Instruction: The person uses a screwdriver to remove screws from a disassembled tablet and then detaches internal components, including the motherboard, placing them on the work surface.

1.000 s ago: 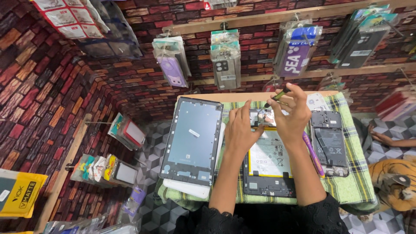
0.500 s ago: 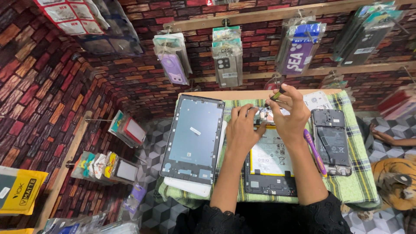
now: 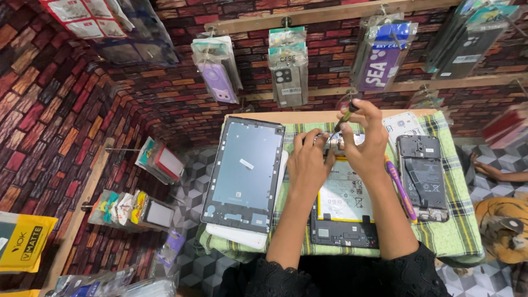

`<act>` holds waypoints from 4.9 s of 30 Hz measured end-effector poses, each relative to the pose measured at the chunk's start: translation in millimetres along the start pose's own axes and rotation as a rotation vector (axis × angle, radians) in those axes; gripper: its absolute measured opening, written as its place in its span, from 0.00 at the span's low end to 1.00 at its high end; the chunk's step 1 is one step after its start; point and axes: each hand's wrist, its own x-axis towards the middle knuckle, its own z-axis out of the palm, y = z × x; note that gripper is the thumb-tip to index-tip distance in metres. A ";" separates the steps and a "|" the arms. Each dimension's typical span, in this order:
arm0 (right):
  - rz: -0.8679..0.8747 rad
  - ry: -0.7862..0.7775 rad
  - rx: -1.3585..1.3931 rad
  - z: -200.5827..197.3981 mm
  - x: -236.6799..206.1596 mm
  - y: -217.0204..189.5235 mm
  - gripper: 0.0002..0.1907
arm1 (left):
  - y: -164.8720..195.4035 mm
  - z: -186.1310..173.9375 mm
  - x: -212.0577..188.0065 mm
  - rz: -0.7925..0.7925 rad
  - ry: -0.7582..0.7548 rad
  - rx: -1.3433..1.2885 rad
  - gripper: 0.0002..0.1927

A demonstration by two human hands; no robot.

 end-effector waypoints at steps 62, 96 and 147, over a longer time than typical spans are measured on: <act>-0.226 -0.184 0.100 13.6 -11.2 -6.9 0.33 | -0.8 -8.8 -3.7 -0.222 -0.026 -0.368 0.32; -0.137 -0.183 0.294 8.3 -7.1 -20.2 0.28 | -6.0 -3.9 -8.0 -0.198 -0.014 -0.323 0.26; -0.147 0.250 0.085 -3.3 -4.1 -4.0 0.35 | -10.4 17.5 0.3 0.156 0.045 0.126 0.32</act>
